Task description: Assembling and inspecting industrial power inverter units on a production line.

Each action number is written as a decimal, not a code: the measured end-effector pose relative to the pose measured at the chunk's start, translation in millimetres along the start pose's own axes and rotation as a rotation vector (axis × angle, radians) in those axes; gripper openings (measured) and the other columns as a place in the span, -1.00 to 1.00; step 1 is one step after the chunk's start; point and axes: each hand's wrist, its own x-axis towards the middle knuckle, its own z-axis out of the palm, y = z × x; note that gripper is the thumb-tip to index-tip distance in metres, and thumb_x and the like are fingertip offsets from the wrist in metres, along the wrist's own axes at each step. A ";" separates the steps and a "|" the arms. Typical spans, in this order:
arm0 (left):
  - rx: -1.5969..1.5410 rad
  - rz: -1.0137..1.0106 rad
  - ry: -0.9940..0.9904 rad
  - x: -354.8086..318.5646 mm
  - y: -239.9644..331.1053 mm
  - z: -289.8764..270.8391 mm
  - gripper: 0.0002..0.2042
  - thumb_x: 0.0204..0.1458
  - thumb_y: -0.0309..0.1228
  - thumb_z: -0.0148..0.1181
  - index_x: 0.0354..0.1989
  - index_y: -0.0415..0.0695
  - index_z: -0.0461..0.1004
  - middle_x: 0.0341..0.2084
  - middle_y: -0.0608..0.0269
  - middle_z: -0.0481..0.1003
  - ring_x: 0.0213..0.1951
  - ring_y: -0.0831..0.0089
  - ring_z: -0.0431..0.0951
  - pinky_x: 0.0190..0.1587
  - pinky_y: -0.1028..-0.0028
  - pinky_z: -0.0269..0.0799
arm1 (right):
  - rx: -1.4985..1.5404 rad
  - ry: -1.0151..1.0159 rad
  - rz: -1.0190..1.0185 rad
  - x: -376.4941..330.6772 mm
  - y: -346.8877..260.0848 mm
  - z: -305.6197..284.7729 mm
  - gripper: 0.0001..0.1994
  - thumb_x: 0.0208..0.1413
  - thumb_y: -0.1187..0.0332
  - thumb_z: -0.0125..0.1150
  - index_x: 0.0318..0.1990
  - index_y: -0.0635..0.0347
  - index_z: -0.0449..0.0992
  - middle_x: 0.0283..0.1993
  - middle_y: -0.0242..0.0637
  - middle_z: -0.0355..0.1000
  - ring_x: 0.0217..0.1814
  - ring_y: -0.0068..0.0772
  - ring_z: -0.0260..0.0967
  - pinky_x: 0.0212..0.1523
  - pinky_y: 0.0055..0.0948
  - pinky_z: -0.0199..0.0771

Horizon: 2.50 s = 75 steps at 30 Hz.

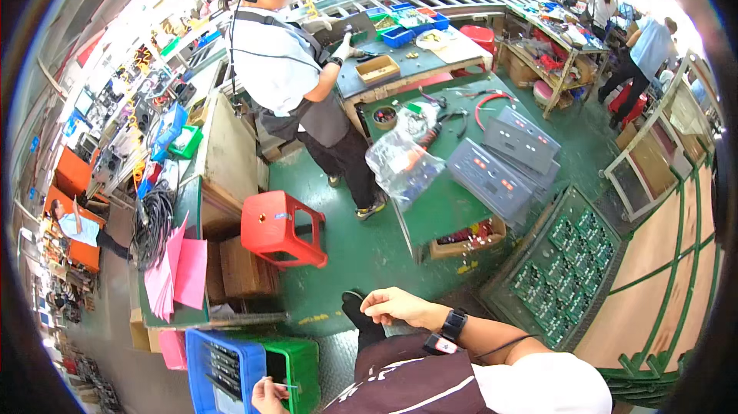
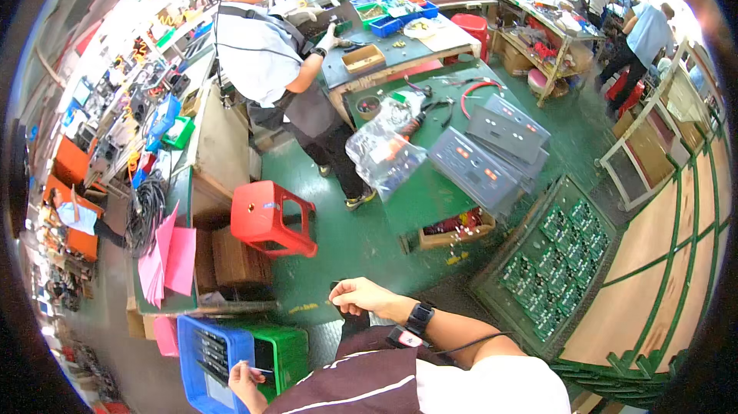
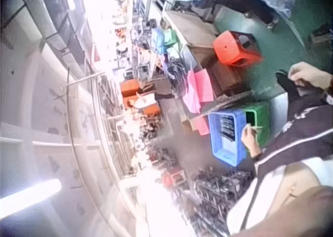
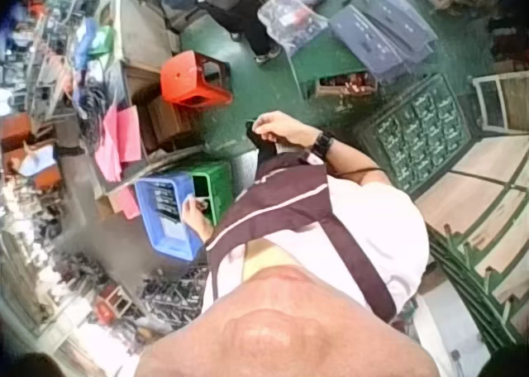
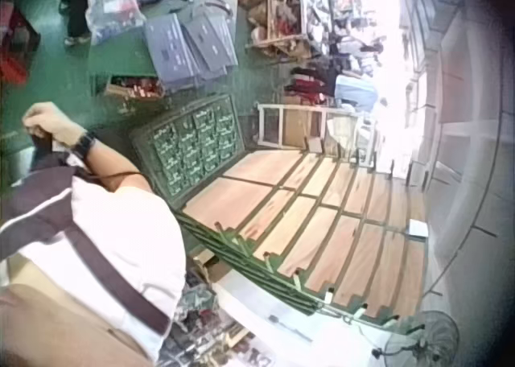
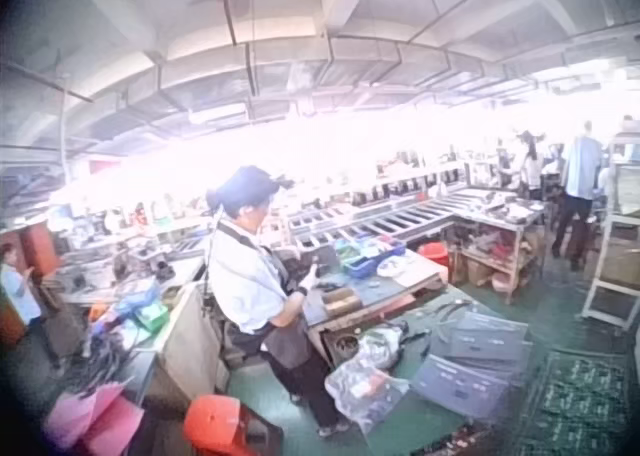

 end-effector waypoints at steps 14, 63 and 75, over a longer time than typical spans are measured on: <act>-0.167 0.088 -0.241 346.2 134.8 127.0 -0.88 0.11 -0.39 -0.02 -0.47 -0.07 0.29 -0.71 0.29 0.38 -0.68 0.57 0.34 -0.63 0.62 0.24 | 0.096 0.236 -0.146 222.0 -144.8 -12.1 -0.82 0.04 0.31 0.11 -0.28 0.22 0.45 -0.53 -0.42 0.35 -0.55 -0.67 0.24 -0.54 -0.66 0.22; 0.520 -0.102 -1.755 339.4 111.2 357.0 -0.90 -0.02 -0.56 0.04 -0.37 -0.32 0.44 -0.58 0.32 0.43 -0.52 0.63 0.40 -0.43 0.64 0.30 | 0.742 0.749 -1.346 43.8 -138.2 -19.1 -0.87 0.02 0.52 0.05 -0.25 0.32 0.44 -0.34 -0.13 0.45 -0.50 -0.48 0.40 -0.51 -0.53 0.41; 0.957 0.807 -2.928 -93.2 22.3 326.5 -0.88 -0.01 -0.49 0.06 -0.36 -0.26 0.47 -0.62 0.33 0.45 -0.54 0.66 0.41 -0.43 0.63 0.32 | 0.467 1.799 -1.686 -254.0 150.5 211.2 -0.83 0.04 0.45 0.10 -0.21 0.31 0.47 -0.37 -0.20 0.46 -0.48 -0.54 0.37 -0.48 -0.58 0.38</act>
